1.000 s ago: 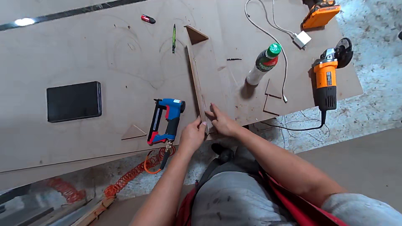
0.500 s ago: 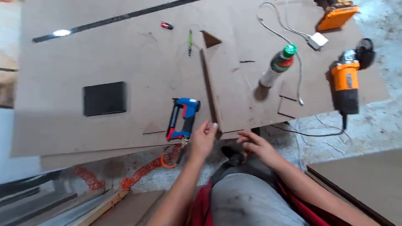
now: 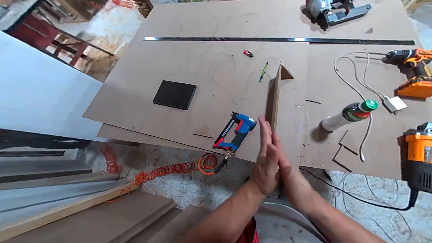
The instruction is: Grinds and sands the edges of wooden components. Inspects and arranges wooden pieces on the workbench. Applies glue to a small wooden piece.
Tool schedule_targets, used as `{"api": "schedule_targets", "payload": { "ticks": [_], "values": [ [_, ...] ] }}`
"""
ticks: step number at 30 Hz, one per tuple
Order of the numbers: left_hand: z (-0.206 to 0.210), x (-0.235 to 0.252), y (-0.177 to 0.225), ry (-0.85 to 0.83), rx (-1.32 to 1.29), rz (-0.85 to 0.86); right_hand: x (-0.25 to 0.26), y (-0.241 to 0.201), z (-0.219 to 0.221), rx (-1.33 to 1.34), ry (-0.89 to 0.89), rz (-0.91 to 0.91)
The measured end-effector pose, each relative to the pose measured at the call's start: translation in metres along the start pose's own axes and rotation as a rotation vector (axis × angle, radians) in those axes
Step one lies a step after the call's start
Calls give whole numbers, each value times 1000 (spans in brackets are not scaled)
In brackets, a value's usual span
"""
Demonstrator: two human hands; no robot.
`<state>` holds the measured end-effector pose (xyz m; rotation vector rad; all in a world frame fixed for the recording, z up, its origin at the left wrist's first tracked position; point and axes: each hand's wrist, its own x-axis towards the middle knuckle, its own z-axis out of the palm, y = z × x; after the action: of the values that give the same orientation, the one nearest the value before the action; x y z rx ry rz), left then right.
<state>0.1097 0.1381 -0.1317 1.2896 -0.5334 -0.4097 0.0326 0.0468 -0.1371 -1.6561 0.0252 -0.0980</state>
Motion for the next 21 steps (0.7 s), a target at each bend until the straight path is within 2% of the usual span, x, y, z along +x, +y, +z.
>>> {"api": "schedule_targets", "payload": {
  "ticks": [1, 3, 5, 7, 10, 13, 15, 18, 21],
  "values": [
    [3, -9, -1, -40, -37, -10, 14, -2, -7, 29, 68, 10],
    [4, -25, 2, -189, -52, -55, 49, -8, -35, 52, 20, -37],
    [-16, -29, 4, -403, 83, -128, 76, -14, -71, 87, 39, -54],
    [-65, -22, -6, -310, 428, -178, 78, -22, -102, 56, 82, -43],
    [-177, 6, -41, -49, 1114, -275, 38, -15, -136, -26, 154, -34],
    [-262, 36, -72, -105, 1505, -481, -29, 15, -147, -37, 281, 156],
    [-291, 49, -91, -251, 1594, -531, -75, 35, -147, -20, 365, 304],
    [-308, 63, -108, -439, 1673, -578, -124, 48, -141, 9, 450, 430],
    [-314, 71, -106, -392, 1670, -584, -146, 54, -135, -35, 488, 487]
  ]
}}
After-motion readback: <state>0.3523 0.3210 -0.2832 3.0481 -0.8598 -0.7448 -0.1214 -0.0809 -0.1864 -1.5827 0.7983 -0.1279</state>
